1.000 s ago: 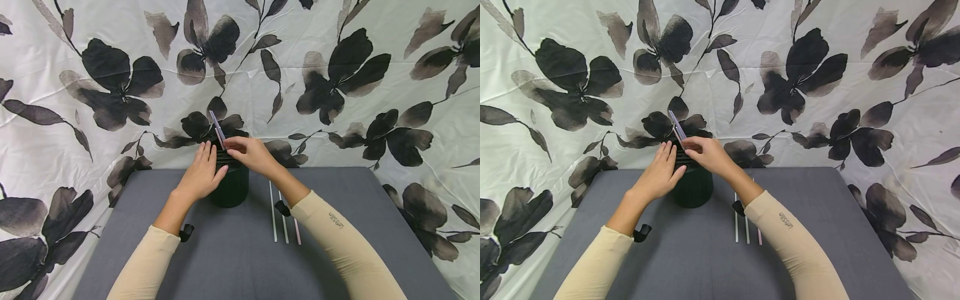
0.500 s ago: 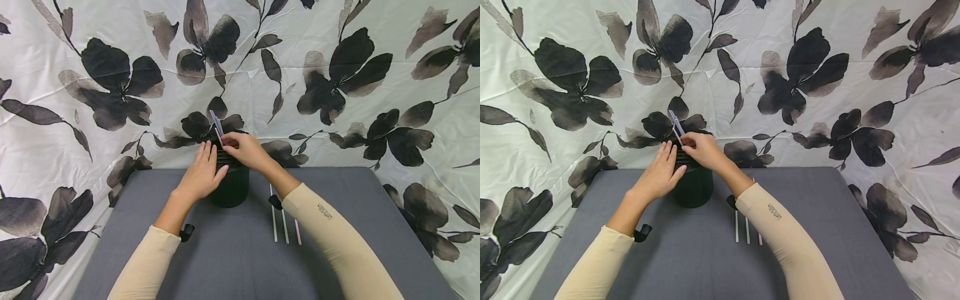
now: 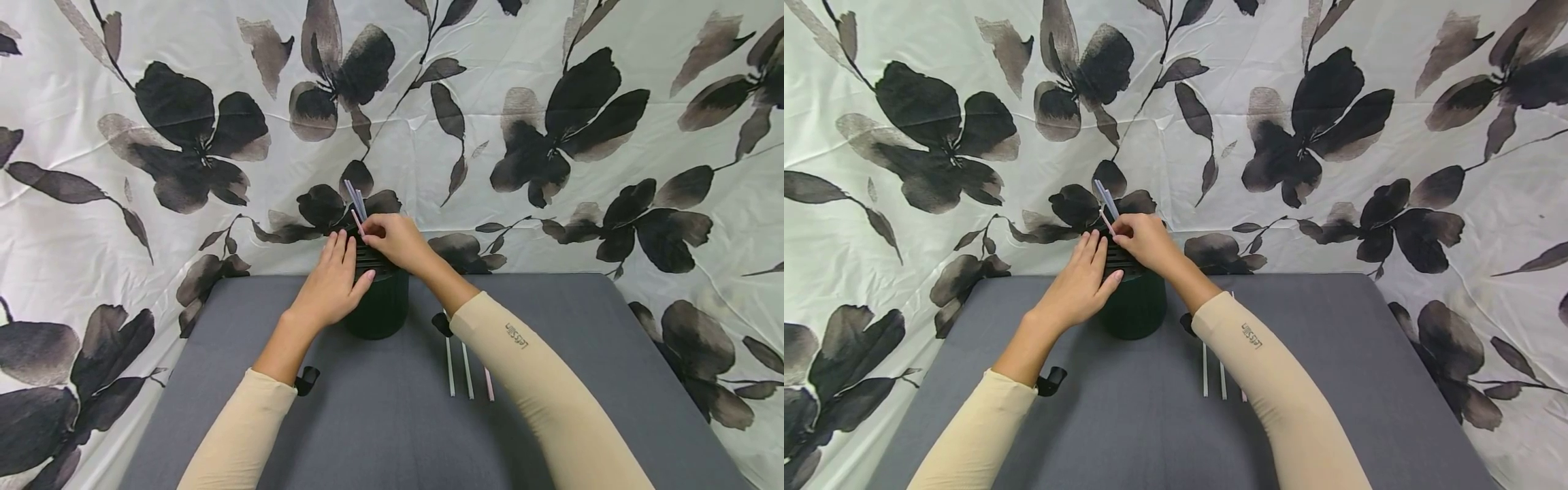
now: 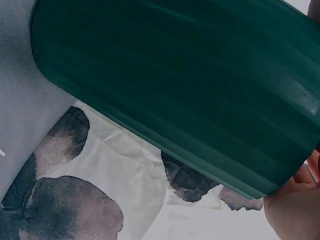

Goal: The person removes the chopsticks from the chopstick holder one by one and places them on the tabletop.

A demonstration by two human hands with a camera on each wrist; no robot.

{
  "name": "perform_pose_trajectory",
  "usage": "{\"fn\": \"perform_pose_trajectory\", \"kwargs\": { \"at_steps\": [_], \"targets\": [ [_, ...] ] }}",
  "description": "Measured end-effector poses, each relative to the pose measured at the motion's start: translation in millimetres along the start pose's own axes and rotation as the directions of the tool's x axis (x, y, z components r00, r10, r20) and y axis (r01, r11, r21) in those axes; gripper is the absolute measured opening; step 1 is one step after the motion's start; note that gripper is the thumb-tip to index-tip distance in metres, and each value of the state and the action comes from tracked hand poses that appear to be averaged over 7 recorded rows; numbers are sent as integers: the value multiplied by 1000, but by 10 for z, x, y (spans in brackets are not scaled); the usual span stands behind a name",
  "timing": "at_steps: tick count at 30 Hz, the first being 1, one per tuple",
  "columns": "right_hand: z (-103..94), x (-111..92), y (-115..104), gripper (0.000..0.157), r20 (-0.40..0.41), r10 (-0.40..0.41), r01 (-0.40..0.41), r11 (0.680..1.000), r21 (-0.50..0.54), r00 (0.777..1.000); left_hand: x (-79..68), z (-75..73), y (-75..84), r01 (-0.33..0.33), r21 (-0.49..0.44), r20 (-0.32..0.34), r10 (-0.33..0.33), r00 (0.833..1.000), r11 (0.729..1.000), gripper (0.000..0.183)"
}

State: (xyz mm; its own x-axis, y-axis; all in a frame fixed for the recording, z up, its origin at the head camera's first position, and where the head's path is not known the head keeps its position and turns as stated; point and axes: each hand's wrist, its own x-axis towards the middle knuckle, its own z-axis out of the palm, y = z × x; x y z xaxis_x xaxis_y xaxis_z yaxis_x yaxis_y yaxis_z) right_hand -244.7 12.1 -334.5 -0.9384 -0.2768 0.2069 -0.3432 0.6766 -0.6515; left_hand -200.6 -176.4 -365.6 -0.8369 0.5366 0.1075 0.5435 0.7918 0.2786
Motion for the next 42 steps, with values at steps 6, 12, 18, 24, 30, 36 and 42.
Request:
{"fn": "perform_pose_trajectory", "kwargs": {
  "at_steps": [6, 12, 18, 24, 30, 36, 42],
  "targets": [
    [-18, -24, -7, 11, -22, -1, 2, 999, 34, 1000, -9, 11, -3, -9, 4, -2, 9, 1000, 1000, 79],
    [-118, -74, -43, 14, -79, -13, 21, 995, 97, 997, -15, 22, -5, -15, 8, -9, 15, 1000, 1000, 80],
    [-241, -131, -58, 16, -144, -24, 44, 990, 133, 989, -30, 13, -11, -4, -4, -1, 4, 1000, 1000, 81],
    [-396, -179, -48, 18, -226, -50, 98, 973, 210, 973, -46, 3, -17, 1, -19, 11, -1, 1000, 1000, 82],
    [-585, -227, -89, 21, -292, -57, 154, 934, 321, 955, -58, 3, -28, 2, -23, 15, -2, 1000, 1000, 82],
    [-789, -321, -130, 20, -364, -49, 194, 907, 373, 930, -67, -12, -22, -2, -25, 21, 2, 1000, 1000, 82],
    [-1015, -425, -186, 19, -448, -50, 258, 871, 419, 893, -85, -24, -20, -9, -37, 18, 10, 1000, 999, 82]
  ]
}}
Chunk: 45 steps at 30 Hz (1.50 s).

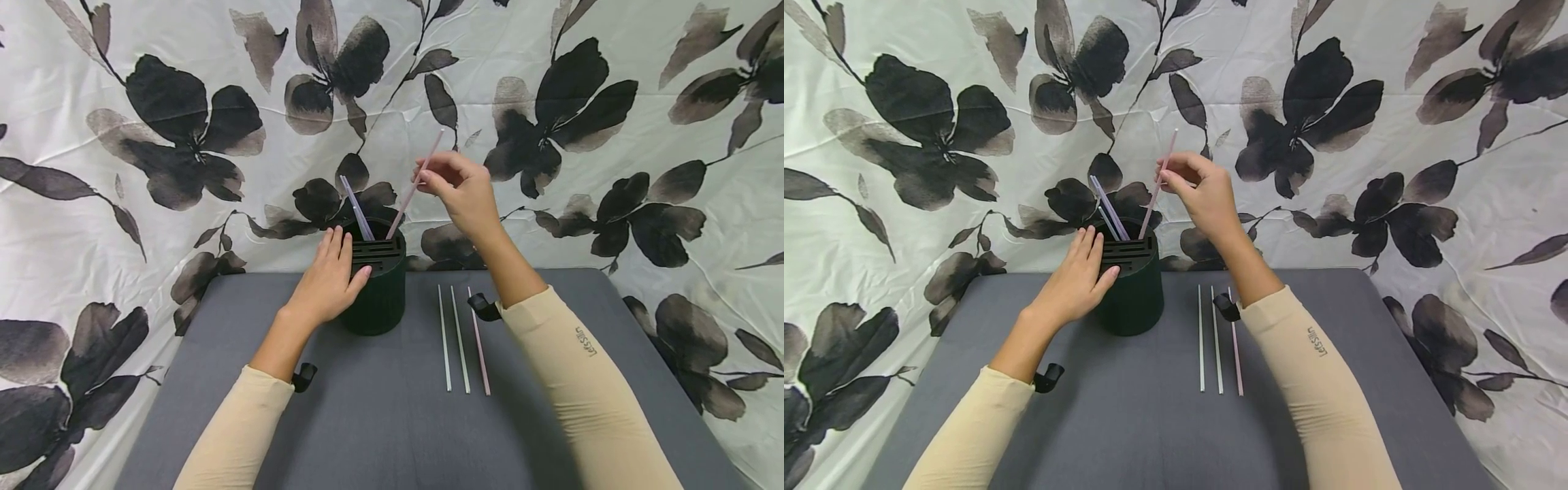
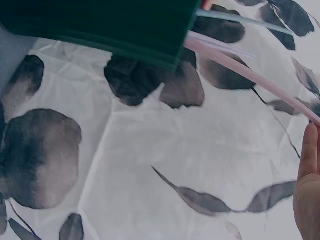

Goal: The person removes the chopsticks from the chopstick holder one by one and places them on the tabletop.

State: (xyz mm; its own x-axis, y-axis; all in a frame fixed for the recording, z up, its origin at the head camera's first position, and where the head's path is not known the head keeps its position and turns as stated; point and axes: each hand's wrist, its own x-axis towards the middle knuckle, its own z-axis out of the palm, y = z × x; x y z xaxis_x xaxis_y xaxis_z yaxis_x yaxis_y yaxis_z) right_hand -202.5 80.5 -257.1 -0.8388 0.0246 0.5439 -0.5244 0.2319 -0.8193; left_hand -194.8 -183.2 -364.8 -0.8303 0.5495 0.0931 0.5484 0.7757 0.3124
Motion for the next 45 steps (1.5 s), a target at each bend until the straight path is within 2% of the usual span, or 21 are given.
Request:
{"fn": "perform_pose_trajectory", "kwargs": {
  "at_steps": [4, 8, 14, 18, 24, 31, 39, 45],
  "targets": [
    [-150, -5, -99, 17, -58, -35, 38, 997, 63, 998, -3, 7, 9, -5, 2, -9, 5, 1000, 1000, 82],
    [-329, -46, -143, 16, -81, -46, 54, 993, 106, 996, -5, 20, 14, -2, 1, -4, 2, 1000, 1000, 82],
    [-603, -192, -60, 18, -100, -15, 21, 998, 60, 995, -7, 9, 22, 1, 8, -8, -1, 1000, 1000, 82],
    [-791, -324, 80, 20, -104, 30, -29, 1000, 13, 994, -4, -19, 27, -3, 17, -9, 3, 1000, 1000, 81],
    [-1082, -445, 446, 21, -90, 115, -123, 989, -84, 989, 62, 6, 34, 20, 30, -13, -19, 1000, 999, 81],
    [-1319, -548, 874, 24, -67, 219, -226, 967, -122, 973, 144, 40, 41, 35, 21, -27, -34, 999, 999, 81],
    [-1479, -767, 1380, 28, -22, 362, -357, 906, -225, 932, 188, 76, 44, 34, 43, -54, -32, 998, 998, 79],
    [-1550, -934, 1730, 30, 72, 492, -463, 853, -241, 868, 226, 91, 59, 44, 44, -62, -42, 997, 998, 79]
  ]
}}
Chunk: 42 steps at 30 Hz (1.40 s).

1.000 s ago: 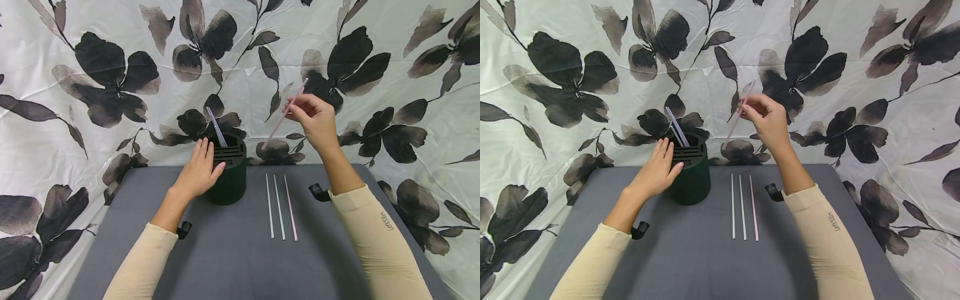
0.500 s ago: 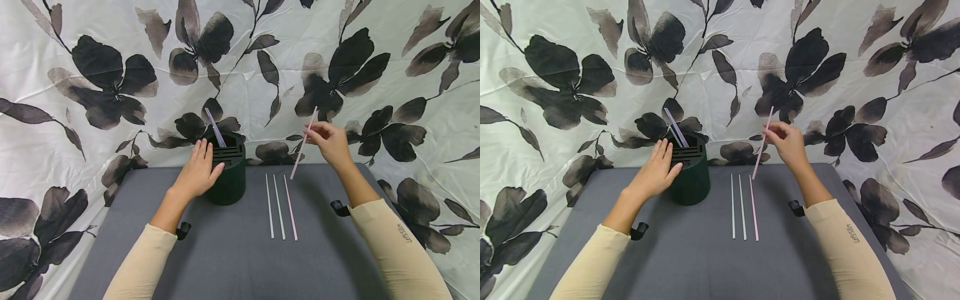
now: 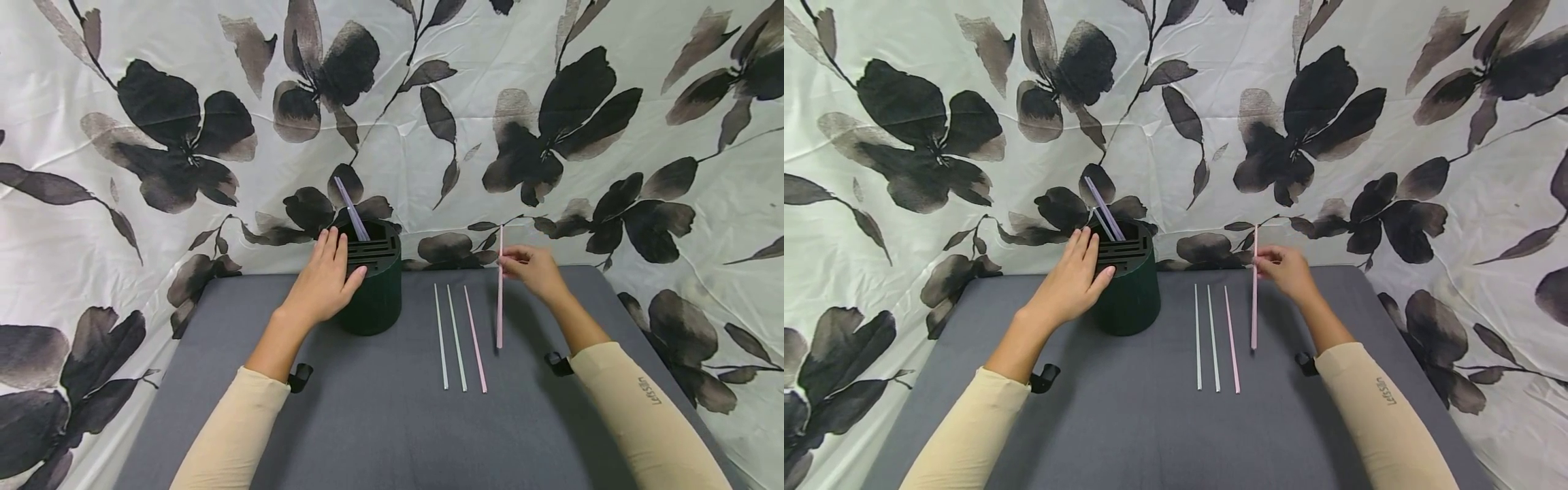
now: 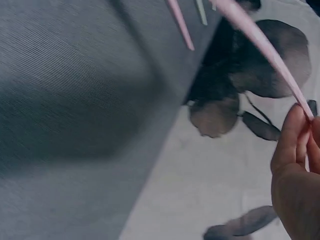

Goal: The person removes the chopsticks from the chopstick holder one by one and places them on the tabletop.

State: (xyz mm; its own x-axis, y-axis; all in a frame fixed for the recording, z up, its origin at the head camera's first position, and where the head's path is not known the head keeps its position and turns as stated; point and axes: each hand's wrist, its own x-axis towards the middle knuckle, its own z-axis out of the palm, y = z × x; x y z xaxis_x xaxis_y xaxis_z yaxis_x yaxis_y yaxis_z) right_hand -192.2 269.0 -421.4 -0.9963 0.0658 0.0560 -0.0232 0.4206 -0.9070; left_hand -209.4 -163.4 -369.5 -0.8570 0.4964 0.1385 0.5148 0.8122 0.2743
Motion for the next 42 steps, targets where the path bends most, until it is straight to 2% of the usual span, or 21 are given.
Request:
{"fn": "perform_pose_trajectory", "kwargs": {
  "at_steps": [6, 12, 22, 27, 32, 42],
  "targets": [
    [95, -89, 254, 32, 106, 100, -108, 991, 75, 989, -19, -5, 7, 0, -8, 2, 0, 1000, 1000, 79],
    [177, -175, 466, 32, 132, 174, -180, 983, 29, 976, -37, -20, 14, 6, -15, 12, -5, 1000, 1000, 80],
    [342, -450, 653, 34, 111, 267, -276, 959, 70, 957, -99, -68, 0, -22, -9, 18, 22, 1000, 1000, 79],
    [424, -582, 655, 32, 67, 308, -310, 950, 26, 949, -138, -76, -5, -29, -14, 27, 29, 999, 999, 79],
    [494, -609, 663, 29, 41, 345, -344, 939, -25, 938, -145, -83, -4, -23, -19, 36, 24, 999, 1000, 80],
    [532, -619, 663, 26, 21, 361, -358, 930, -88, 932, -161, -94, 4, -17, -19, 44, 18, 999, 1000, 79]
  ]
}}
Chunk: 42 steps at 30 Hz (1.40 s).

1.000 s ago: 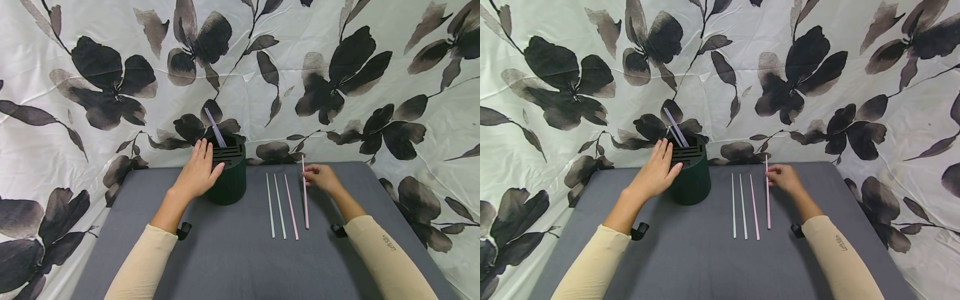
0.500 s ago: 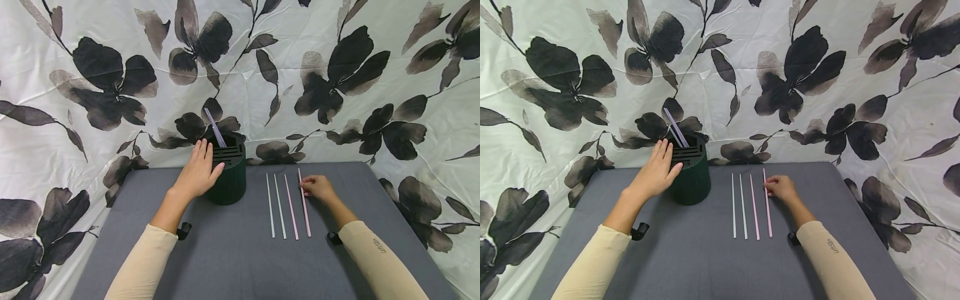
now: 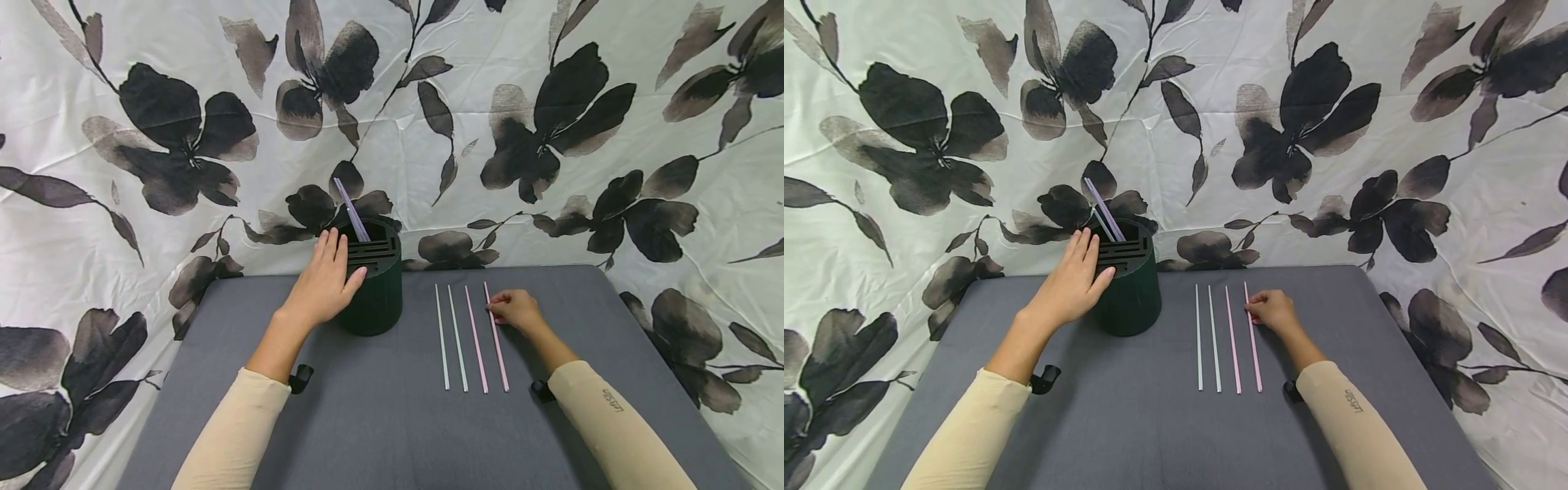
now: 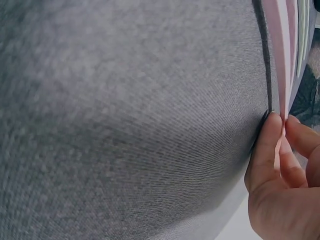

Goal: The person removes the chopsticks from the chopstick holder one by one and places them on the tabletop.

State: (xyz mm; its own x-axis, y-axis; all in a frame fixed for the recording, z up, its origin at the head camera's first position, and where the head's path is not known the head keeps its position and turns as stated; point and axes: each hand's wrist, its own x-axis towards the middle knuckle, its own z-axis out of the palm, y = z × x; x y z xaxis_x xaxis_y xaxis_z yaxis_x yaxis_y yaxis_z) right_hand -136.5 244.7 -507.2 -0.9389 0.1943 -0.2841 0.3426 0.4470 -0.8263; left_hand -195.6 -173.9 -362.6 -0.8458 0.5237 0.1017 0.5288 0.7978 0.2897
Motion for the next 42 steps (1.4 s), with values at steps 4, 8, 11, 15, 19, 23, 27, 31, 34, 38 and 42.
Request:
{"fn": "perform_pose_trajectory", "kwargs": {
  "at_steps": [4, 8, 11, 15, 19, 23, 27, 31, 34, 38, 42],
  "targets": [
    [5, 0, -14, 23, -15, -16, 14, 995, -98, 1000, -3, 4, -10, 1, 3, 0, -1, 1000, 1000, 79],
    [15, -5, -40, 22, -26, -36, 30, 982, -189, 999, -3, 8, -18, -3, 4, -7, 3, 1000, 1000, 80],
    [28, -15, -60, 21, -34, -47, 39, 976, -215, 998, -2, 9, -19, -3, 0, -7, 3, 1000, 1000, 80],
    [32, -40, -71, 20, -30, -63, 55, 976, -210, 998, -2, 12, -21, 0, -3, -3, 0, 1000, 1000, 80],
    [5, -88, -91, 19, -43, -81, 68, 967, -245, 996, -12, 13, -23, -13, 2, -4, 13, 1000, 1000, 80],
    [-35, -120, -176, 18, -72, -169, 136, 932, -337, 983, -27, 11, -26, -22, 4, -5, 22, 1000, 1000, 80],
    [-44, -126, -337, 19, -73, -251, 208, 905, -370, 965, -37, 8, -36, -26, 11, -4, 26, 1000, 1000, 80],
    [-26, -119, -549, 20, -68, -289, 246, 898, -364, 955, -29, 15, -47, -29, 17, -4, 29, 1000, 999, 80],
    [-6, -111, -722, 19, -70, -328, 282, 888, -362, 942, -25, 24, -54, -34, 17, -5, 34, 999, 999, 81],
    [26, -97, -983, 20, -60, -394, 348, 866, -359, 917, -27, 24, -57, -31, 6, -4, 31, 1000, 999, 81],
    [67, -85, -1244, 21, -40, -441, 405, 855, -325, 897, -30, 21, -55, -30, 4, -5, 30, 1000, 1000, 81]
  ]
}}
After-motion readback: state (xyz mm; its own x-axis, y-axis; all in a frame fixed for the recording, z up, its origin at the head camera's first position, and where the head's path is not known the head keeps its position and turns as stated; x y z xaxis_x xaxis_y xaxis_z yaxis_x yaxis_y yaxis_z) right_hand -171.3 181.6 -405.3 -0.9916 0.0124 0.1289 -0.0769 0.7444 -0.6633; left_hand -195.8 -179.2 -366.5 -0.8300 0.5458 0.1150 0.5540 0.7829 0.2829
